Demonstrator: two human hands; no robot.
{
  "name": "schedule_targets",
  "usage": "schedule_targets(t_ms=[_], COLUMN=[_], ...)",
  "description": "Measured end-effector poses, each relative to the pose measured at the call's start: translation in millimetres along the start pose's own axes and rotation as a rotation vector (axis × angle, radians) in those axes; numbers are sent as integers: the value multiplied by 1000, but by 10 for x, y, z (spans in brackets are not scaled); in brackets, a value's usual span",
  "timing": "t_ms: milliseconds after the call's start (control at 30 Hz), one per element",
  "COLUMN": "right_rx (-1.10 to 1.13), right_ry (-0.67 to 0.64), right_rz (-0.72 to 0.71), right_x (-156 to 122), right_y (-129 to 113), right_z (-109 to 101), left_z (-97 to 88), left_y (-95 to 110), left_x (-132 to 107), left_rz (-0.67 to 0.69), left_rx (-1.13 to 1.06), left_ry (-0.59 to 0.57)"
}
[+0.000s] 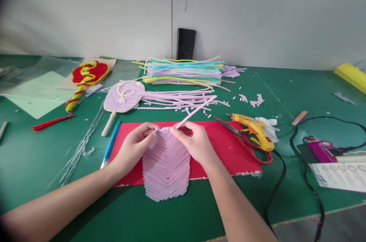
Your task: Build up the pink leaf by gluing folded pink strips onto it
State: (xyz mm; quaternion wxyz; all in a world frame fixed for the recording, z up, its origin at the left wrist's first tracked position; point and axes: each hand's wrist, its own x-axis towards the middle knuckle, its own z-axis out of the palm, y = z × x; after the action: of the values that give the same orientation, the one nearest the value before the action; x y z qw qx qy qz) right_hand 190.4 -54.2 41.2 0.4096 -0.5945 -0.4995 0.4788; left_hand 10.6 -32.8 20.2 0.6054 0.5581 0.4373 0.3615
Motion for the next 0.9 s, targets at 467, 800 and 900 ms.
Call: schedule_targets(t_ms=[467, 800, 900], right_rx=[-17, -26, -21], right_ry=[-7, -24, -33], right_rz=[-5, -16, -12], right_x=[-5, -16, -21], right_y=[-1, -29, -32], right_z=[-5, 0, 0], left_z=[-7, 1, 1], left_y=[5, 10, 11], left_x=[-3, -2, 6], left_rz=[8, 13, 14], left_rx=[-1, 26, 32], left_ry=[-5, 11, 19])
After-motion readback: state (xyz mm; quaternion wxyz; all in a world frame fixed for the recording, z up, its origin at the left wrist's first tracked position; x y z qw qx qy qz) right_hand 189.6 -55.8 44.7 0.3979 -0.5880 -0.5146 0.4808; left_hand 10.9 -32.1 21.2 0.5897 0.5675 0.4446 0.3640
